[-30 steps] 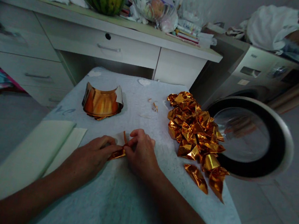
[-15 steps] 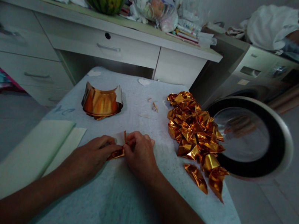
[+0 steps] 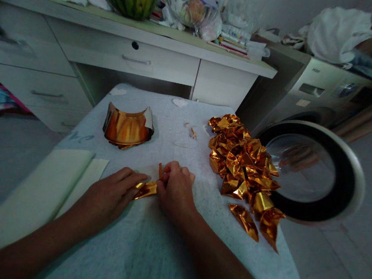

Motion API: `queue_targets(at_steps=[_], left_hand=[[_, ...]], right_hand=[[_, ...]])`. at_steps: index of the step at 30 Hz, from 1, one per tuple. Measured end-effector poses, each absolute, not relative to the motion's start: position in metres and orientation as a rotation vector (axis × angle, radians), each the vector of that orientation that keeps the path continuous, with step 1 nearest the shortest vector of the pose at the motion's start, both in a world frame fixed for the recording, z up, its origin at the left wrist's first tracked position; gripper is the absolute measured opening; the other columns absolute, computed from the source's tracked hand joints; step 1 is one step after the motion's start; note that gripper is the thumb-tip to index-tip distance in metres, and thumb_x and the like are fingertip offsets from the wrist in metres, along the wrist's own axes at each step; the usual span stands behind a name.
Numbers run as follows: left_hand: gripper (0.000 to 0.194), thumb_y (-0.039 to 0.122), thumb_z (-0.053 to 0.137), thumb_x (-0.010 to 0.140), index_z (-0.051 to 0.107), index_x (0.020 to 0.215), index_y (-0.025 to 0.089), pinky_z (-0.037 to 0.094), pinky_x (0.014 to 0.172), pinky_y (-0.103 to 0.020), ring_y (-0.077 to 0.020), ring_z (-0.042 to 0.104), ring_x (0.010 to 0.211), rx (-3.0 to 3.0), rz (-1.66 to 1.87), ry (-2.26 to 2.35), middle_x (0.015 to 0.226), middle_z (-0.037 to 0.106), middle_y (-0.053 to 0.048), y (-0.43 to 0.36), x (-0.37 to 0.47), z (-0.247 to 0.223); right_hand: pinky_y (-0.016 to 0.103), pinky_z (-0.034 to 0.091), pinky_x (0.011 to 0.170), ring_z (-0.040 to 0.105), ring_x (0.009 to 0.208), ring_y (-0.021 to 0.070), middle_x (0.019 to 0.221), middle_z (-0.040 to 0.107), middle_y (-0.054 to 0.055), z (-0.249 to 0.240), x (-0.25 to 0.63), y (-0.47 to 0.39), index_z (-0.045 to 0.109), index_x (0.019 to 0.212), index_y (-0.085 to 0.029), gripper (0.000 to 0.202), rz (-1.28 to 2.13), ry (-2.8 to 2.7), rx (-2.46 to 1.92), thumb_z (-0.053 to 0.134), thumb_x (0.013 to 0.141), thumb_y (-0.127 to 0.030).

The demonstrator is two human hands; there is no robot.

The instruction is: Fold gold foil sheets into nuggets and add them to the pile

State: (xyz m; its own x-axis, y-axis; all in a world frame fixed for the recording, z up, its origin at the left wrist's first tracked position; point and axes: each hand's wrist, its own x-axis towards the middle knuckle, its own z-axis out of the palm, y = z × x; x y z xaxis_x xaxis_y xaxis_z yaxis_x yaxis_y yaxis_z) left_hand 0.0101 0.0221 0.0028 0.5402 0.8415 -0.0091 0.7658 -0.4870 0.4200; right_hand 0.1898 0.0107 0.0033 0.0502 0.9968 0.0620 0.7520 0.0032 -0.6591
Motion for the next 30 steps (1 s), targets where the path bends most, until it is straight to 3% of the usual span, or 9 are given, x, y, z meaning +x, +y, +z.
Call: queue_targets(at_steps=[7, 21, 30], left_hand=[[0.026, 0.023, 0.043, 0.094, 0.06, 0.114, 0.02, 0.049, 0.086, -0.037, -0.0227, 0.064, 0.095, 2.313, 0.225, 1.479, 0.106, 0.067, -0.008, 0.0211, 0.0072, 0.0075], [0.028, 0.022, 0.041, 0.095, 0.06, 0.115, 0.019, 0.049, 0.086, -0.037, -0.0237, 0.066, 0.096, 2.328, 0.18, 1.476, 0.106, 0.068, -0.009, 0.0246, 0.0097, 0.0087], [0.022, 0.023, 0.043, 0.093, 0.06, 0.107, 0.021, 0.048, 0.077, -0.033, -0.0212, 0.066, 0.088, 2.348, 0.174, 1.517, 0.099, 0.068, -0.005, 0.0234, 0.0112, 0.0095]], right_hand=[[0.035, 0.031, 0.081, 0.051, 0.083, 0.0203, 0.078, 0.061, -0.002, 0.0005, 0.1893, 0.0109, 0.049, 0.095, -0.021, 0.024, 0.568, -1.76, -1.81, 0.06, 0.076, -0.011], [0.036, 0.03, 0.081, 0.052, 0.083, 0.0208, 0.078, 0.062, -0.001, -0.0012, 0.1897, 0.012, 0.049, 0.096, -0.02, 0.022, 0.529, -1.767, -1.818, 0.059, 0.078, -0.013], [0.035, 0.031, 0.079, 0.052, 0.082, 0.0212, 0.077, 0.06, 0.0, -0.0033, 0.1876, 0.0118, 0.049, 0.097, -0.02, 0.024, 0.466, -1.787, -1.847, 0.06, 0.077, -0.013]])
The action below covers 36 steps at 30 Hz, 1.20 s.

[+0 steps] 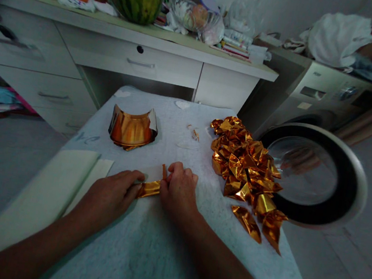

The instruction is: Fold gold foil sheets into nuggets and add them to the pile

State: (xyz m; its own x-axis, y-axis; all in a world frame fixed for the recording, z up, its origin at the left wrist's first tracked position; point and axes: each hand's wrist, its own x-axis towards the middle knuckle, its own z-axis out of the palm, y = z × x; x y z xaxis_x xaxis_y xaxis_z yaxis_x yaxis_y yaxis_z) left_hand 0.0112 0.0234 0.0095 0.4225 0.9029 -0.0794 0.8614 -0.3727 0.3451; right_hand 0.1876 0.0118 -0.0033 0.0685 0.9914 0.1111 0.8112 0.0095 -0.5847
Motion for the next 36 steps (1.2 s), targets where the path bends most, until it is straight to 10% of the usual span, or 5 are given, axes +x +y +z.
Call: queue_targets(at_steps=[36], left_hand=[[0.023, 0.01, 0.04, 0.09, 0.06, 0.085, 0.02, 0.041, 0.076, -0.034, -0.0218, 0.052, 0.087, 2.421, 0.322, 1.348, 0.089, 0.054, -0.005, 0.023, 0.0, 0.003]], right_hand=[[0.037, 0.031, 0.075, 0.046, 0.091, 0.0249, 0.1, 0.058, 0.008, 0.008, 0.172, 0.003, 0.055, 0.092, -0.019, 0.019, 0.162, -2.26, -1.85, 0.059, 0.086, -0.036]])
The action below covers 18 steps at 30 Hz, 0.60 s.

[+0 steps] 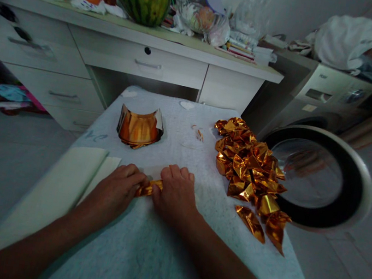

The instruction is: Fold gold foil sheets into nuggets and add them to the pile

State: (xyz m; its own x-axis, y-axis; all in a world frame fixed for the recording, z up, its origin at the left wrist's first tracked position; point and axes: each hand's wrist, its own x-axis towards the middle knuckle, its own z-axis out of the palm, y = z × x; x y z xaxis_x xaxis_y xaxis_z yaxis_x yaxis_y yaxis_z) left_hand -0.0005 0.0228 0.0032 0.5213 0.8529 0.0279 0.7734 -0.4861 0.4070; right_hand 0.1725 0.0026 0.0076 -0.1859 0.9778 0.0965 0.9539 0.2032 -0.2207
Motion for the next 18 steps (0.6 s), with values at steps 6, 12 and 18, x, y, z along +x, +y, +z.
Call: queue_targets(at_steps=[6, 12, 18], left_hand=[[0.018, 0.01, 0.044, 0.086, 0.059, 0.084, 0.019, 0.042, 0.079, -0.035, -0.0216, 0.051, 0.088, 2.381, 0.364, 1.265, 0.089, 0.055, -0.005, 0.0241, -0.0009, 0.0041], [0.009, 0.025, 0.05, 0.09, 0.058, 0.09, 0.021, 0.039, 0.078, -0.039, -0.0246, 0.049, 0.09, 2.413, 0.261, 1.339, 0.095, 0.056, -0.006, 0.0218, -0.0044, 0.0047], [0.011, 0.024, 0.049, 0.089, 0.059, 0.094, 0.024, 0.036, 0.077, -0.038, -0.0258, 0.047, 0.094, 2.355, 0.185, 1.364, 0.1, 0.055, -0.005, 0.0238, -0.0099, 0.0052]], right_hand=[[0.038, 0.031, 0.076, 0.046, 0.091, 0.0258, 0.1, 0.057, 0.008, 0.0061, 0.1682, 0.0017, 0.054, 0.093, -0.019, 0.024, 0.111, -2.244, -1.876, 0.057, 0.088, -0.043], [0.04, 0.032, 0.077, 0.047, 0.091, 0.0266, 0.098, 0.057, 0.008, 0.0027, 0.1664, -0.001, 0.054, 0.092, -0.02, 0.037, 0.066, -2.236, -1.869, 0.051, 0.088, -0.056], [0.039, 0.033, 0.077, 0.048, 0.093, 0.0269, 0.099, 0.057, 0.008, 0.002, 0.1653, 0.0017, 0.054, 0.091, -0.02, 0.046, 0.063, -2.233, -1.896, 0.057, 0.082, -0.064]])
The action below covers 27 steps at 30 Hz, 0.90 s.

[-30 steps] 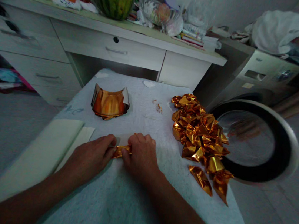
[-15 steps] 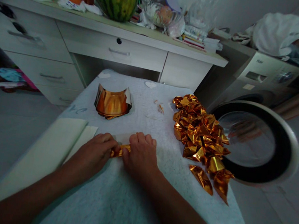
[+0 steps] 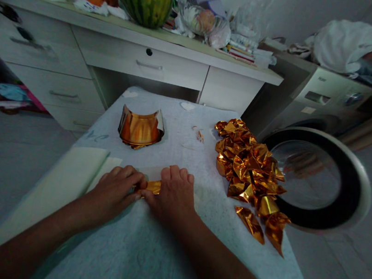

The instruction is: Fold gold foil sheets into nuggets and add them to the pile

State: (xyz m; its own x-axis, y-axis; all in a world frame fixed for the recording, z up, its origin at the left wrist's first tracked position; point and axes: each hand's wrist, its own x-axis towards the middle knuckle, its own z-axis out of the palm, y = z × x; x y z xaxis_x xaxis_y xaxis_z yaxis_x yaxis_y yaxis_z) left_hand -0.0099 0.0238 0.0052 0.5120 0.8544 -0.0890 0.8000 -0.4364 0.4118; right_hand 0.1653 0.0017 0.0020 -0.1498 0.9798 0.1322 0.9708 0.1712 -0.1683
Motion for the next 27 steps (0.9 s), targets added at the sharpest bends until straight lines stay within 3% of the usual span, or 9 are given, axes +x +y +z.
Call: queue_targets(at_steps=[17, 22, 27], left_hand=[[0.02, 0.02, 0.049, 0.082, 0.059, 0.099, 0.025, 0.035, 0.081, -0.038, -0.0243, 0.045, 0.096, 2.3, 0.134, 1.223, 0.103, 0.055, -0.003, 0.032, -0.018, 0.011], [0.022, 0.018, 0.049, 0.081, 0.059, 0.099, 0.025, 0.036, 0.081, -0.039, -0.0242, 0.046, 0.096, 2.306, 0.146, 1.186, 0.102, 0.055, -0.003, 0.033, -0.021, 0.011], [0.022, 0.018, 0.048, 0.081, 0.059, 0.099, 0.026, 0.038, 0.082, -0.039, -0.024, 0.047, 0.097, 2.311, 0.16, 1.169, 0.103, 0.056, -0.003, 0.033, -0.022, 0.013]], right_hand=[[0.038, 0.034, 0.083, 0.048, 0.099, 0.0252, 0.107, 0.055, 0.006, 0.01, 0.205, 0.009, 0.064, 0.106, -0.027, 0.029, 0.396, -2.23, -1.877, 0.072, 0.081, -0.04], [0.04, 0.036, 0.086, 0.049, 0.102, 0.0263, 0.112, 0.054, 0.007, 0.012, 0.217, 0.011, 0.061, 0.118, -0.03, 0.04, 0.444, -2.22, -1.863, 0.073, 0.08, -0.033], [0.039, 0.038, 0.087, 0.049, 0.103, 0.0247, 0.111, 0.055, 0.008, 0.01, 0.228, 0.013, 0.054, 0.12, -0.023, 0.046, 0.485, -2.209, -1.781, 0.074, 0.079, -0.027]])
